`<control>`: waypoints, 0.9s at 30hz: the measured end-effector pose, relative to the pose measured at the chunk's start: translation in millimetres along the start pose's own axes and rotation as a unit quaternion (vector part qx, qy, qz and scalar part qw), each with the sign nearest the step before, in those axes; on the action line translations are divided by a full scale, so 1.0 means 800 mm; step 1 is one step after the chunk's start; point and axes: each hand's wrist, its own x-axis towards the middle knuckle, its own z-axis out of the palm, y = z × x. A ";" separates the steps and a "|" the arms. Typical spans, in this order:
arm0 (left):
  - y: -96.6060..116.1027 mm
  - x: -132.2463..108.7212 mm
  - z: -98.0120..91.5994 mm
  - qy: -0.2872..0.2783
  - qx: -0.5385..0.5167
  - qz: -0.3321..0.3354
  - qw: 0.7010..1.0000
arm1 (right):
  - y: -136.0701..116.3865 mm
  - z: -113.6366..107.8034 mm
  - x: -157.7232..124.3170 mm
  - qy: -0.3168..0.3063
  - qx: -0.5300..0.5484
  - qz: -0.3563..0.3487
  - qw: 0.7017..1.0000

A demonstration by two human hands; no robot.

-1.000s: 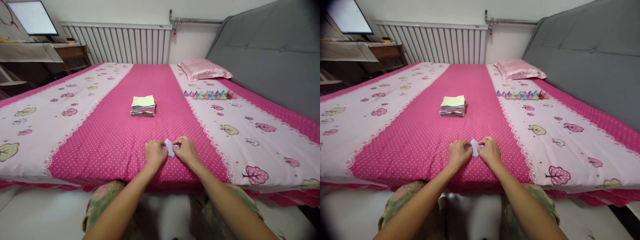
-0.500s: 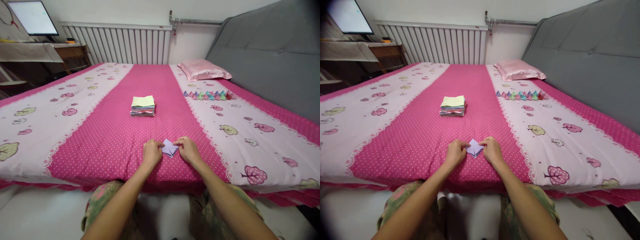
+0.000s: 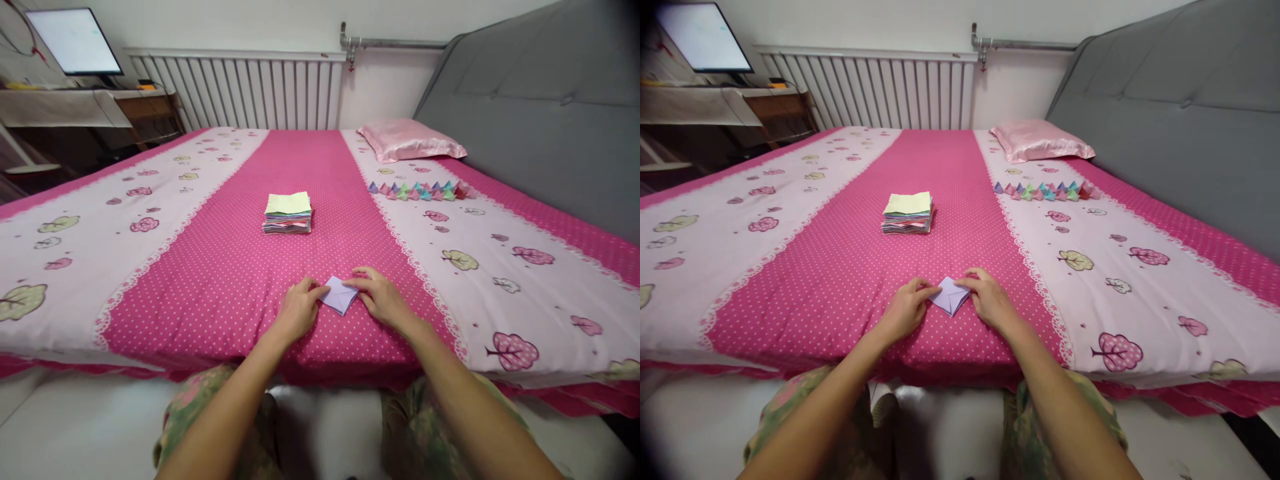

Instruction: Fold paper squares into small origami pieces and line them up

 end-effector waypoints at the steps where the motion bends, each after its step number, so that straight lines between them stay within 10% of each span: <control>1: 0.000 0.000 0.000 0.002 0.002 0.003 1.000 | 0.001 0.001 -0.001 0.004 -0.006 -0.006 1.000; 16: 0.011 0.006 -0.007 0.108 -0.154 -0.057 0.980 | -0.023 0.004 0.011 0.093 0.164 0.028 0.982; 27: 0.029 0.012 -0.006 0.117 -0.589 -0.252 0.759 | -0.046 0.016 0.008 0.037 0.521 0.218 0.825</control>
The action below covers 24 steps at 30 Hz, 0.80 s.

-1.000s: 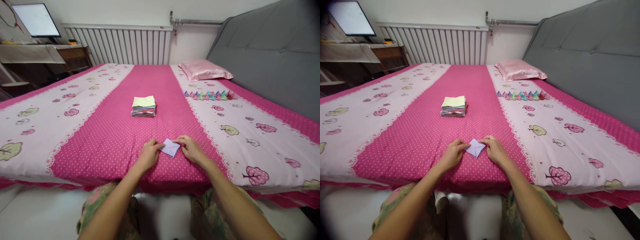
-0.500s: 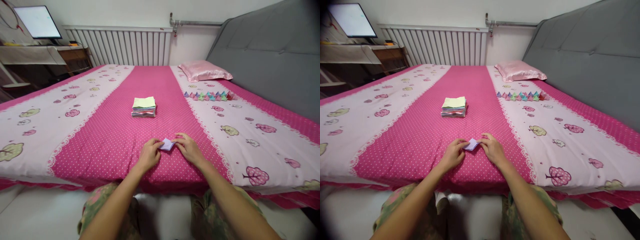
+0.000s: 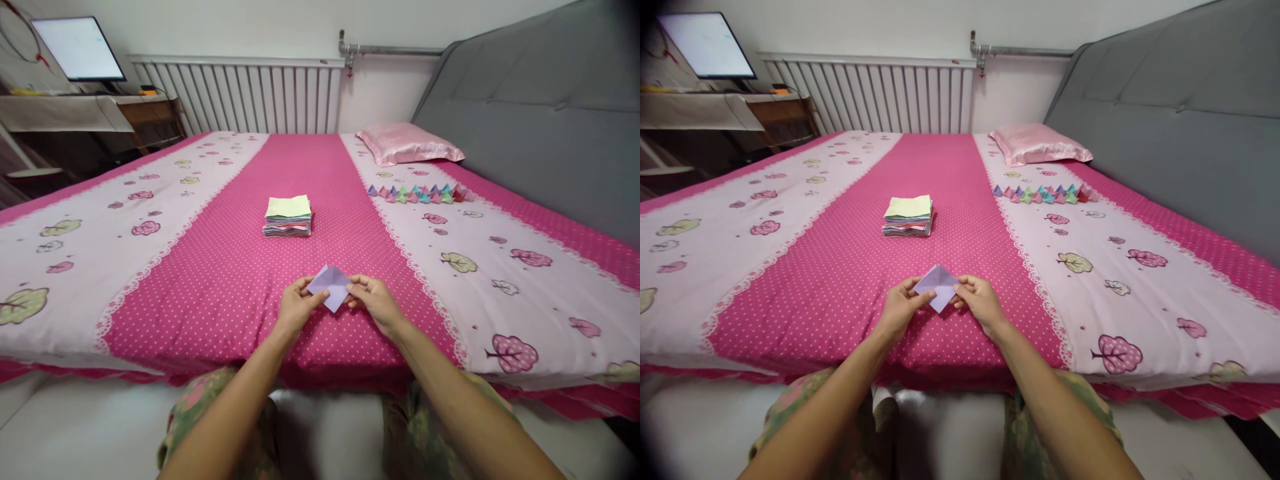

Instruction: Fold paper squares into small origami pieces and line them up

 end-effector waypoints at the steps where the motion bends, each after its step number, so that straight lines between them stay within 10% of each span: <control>1: 0.001 -0.001 0.000 -0.001 -0.020 -0.009 1.000 | 0.000 0.001 0.000 0.011 0.013 0.010 1.000; 12: -0.007 0.000 0.000 -0.013 -0.097 -0.047 0.994 | 0.007 0.015 -0.006 0.042 0.042 0.018 0.998; 24: 0.000 -0.007 0.000 -0.027 -0.063 -0.036 0.997 | 0.016 0.012 0.000 0.016 -0.042 -0.146 0.988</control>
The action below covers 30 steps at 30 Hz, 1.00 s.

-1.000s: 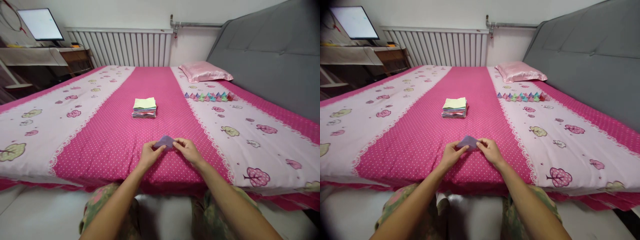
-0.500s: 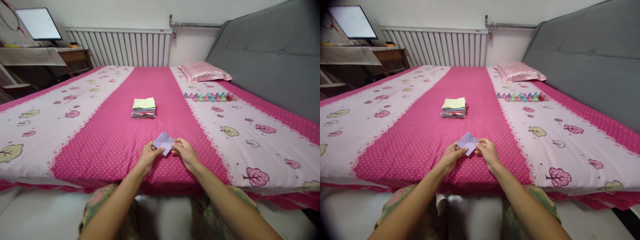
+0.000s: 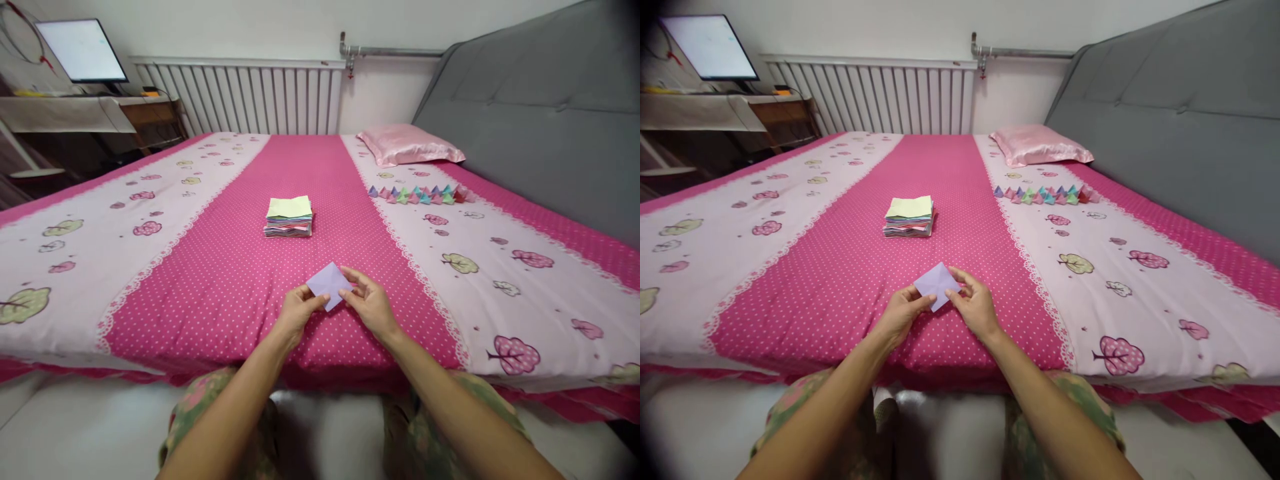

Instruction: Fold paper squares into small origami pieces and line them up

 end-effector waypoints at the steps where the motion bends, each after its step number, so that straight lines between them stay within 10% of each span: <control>1: 0.000 0.000 -0.001 -0.002 0.005 -0.001 1.000 | 0.001 0.000 0.000 -0.004 -0.005 -0.008 1.000; 30: -0.002 -0.001 0.002 -0.027 0.026 -0.044 0.998 | -0.003 0.000 -0.006 0.029 -0.163 -0.116 0.979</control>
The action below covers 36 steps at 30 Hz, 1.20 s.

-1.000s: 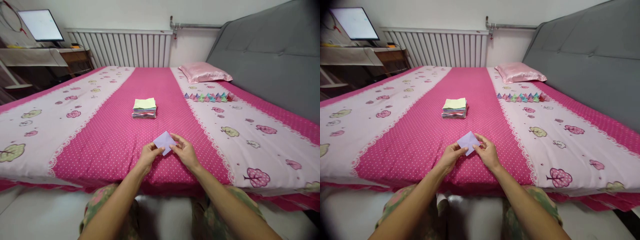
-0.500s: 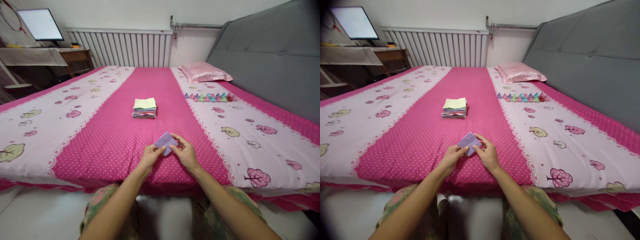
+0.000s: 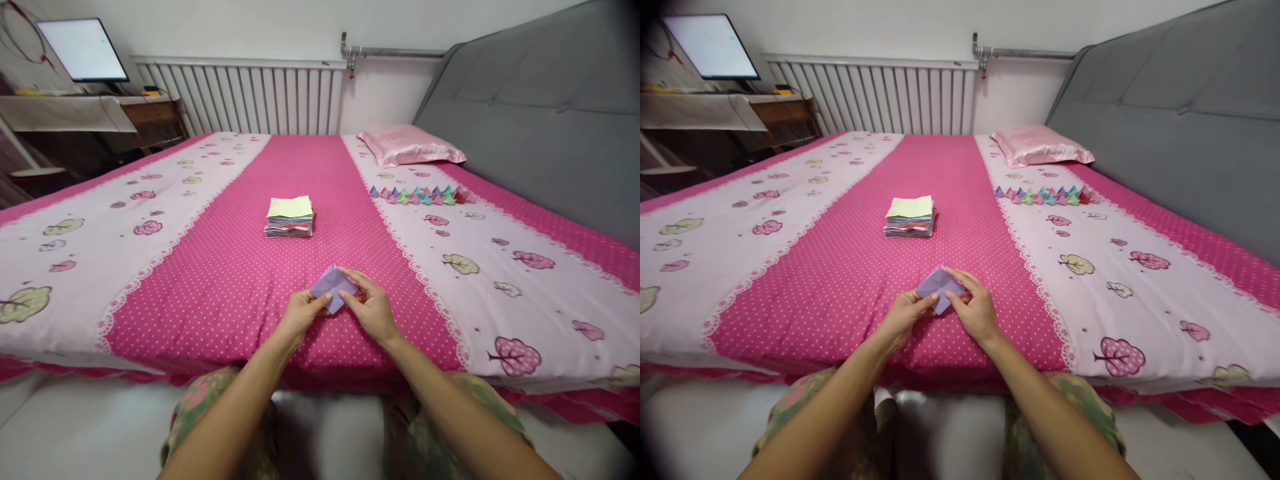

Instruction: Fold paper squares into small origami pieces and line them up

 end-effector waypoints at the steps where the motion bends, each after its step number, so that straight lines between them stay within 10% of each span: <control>1: 0.000 0.000 0.000 -0.002 -0.001 0.000 1.000 | -0.001 0.000 0.000 0.002 -0.003 -0.005 1.000; 36: 0.015 -0.004 -0.001 -0.043 -0.137 -0.075 0.987 | -0.011 -0.013 0.003 -0.072 -0.052 -0.021 0.996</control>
